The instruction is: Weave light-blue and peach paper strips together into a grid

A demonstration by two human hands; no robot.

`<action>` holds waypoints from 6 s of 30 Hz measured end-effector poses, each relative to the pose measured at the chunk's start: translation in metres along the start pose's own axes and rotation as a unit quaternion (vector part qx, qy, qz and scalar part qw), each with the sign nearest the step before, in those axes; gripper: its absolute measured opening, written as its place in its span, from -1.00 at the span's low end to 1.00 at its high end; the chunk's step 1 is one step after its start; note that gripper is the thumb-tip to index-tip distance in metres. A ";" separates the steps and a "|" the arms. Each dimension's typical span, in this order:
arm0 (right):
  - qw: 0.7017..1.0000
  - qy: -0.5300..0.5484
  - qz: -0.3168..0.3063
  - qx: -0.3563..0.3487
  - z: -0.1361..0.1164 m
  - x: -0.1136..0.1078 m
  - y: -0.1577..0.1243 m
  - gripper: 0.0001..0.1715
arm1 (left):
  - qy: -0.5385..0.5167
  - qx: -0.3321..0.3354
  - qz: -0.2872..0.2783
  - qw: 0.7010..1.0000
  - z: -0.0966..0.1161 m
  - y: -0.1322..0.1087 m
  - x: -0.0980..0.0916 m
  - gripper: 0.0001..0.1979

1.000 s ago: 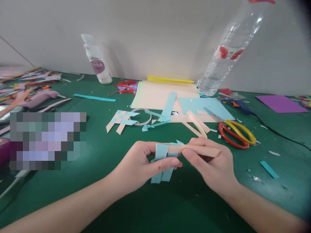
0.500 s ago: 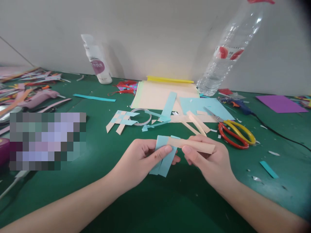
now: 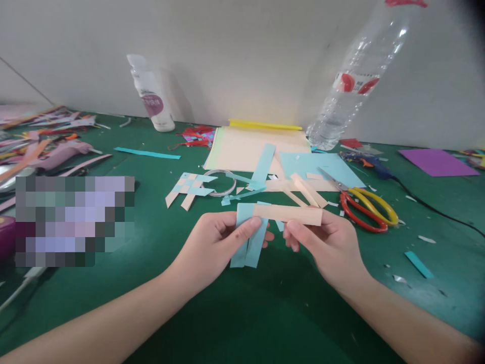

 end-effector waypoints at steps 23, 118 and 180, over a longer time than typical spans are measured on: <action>0.998 -0.017 -0.055 -0.020 -0.008 0.007 -0.004 -0.74 | -0.089 0.131 -0.108 0.981 0.019 -0.007 0.008 -0.79; 0.955 -0.196 0.028 -0.223 -0.035 0.004 -0.017 -0.85 | 0.045 0.146 0.058 0.987 0.014 -0.007 -0.008 -0.81; 0.987 0.090 -0.079 0.107 0.020 0.014 0.000 -0.65 | -0.160 -0.119 -0.045 0.979 -0.015 0.004 0.010 -0.68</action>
Point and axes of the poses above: each hand's wrist, its own y-axis towards the middle knuckle, its own x-axis out of the palm, z = x × y, the point moved 6 cm from there along y, towards the middle knuckle, and after that the axes turned 8 degrees about y, right-handed, at the moved point
